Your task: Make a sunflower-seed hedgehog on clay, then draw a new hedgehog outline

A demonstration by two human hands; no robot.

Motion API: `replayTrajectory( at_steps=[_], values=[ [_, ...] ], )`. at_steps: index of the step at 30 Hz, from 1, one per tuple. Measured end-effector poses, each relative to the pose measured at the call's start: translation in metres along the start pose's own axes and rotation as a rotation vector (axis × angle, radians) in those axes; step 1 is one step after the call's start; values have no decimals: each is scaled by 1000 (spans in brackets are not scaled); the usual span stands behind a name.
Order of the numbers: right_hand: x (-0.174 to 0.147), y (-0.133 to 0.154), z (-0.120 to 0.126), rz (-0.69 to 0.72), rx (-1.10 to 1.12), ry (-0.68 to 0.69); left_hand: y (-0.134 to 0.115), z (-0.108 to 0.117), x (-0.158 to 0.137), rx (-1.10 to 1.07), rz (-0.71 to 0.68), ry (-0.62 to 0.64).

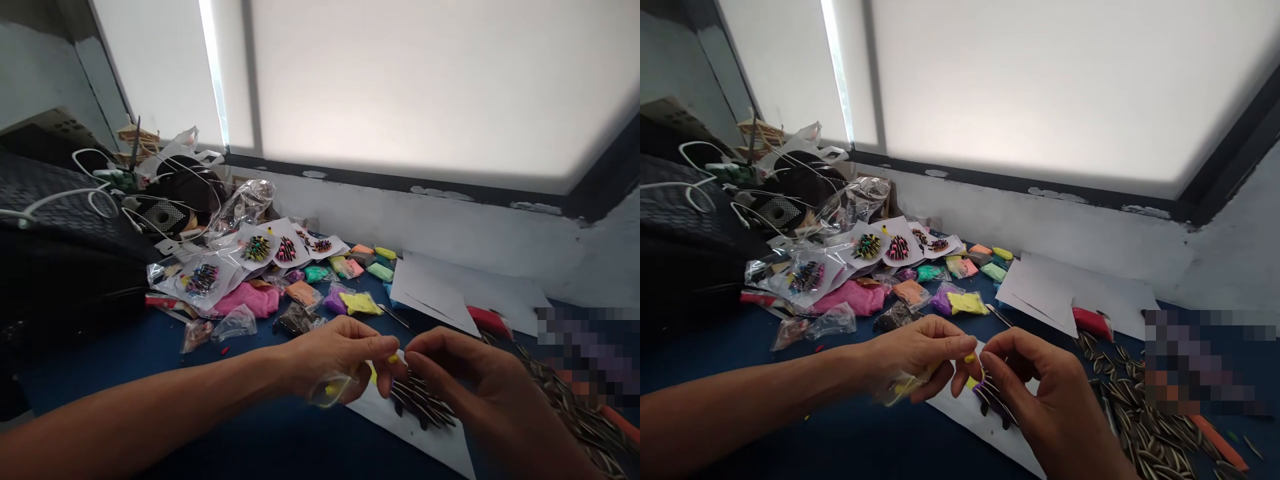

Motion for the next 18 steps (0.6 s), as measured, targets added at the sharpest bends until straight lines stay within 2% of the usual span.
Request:
replayTrajectory(
  at_steps=[3,8,14,18],
  values=[
    [-1,1,-5,19,-30,-4,0,0,-1,113,11,-39],
    [0,6,-8,139,-76,-36,-5,1,-2,216,-30,-105],
    [-4,12,1,314,-120,-127,0,0,-4,135,33,-46],
    [-8,17,2,382,-166,-154,0,2,-6,70,31,-78]
  ],
)
Point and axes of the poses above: each hand's wrist, its own x-axis towards the middle knuckle, its own z-axis out of the back of the hand, y = z × x, the point moved 9 cm from there along x, towards the middle knuckle, and after that the axes turned 6 degrees about -z, right-handed, at the moved point
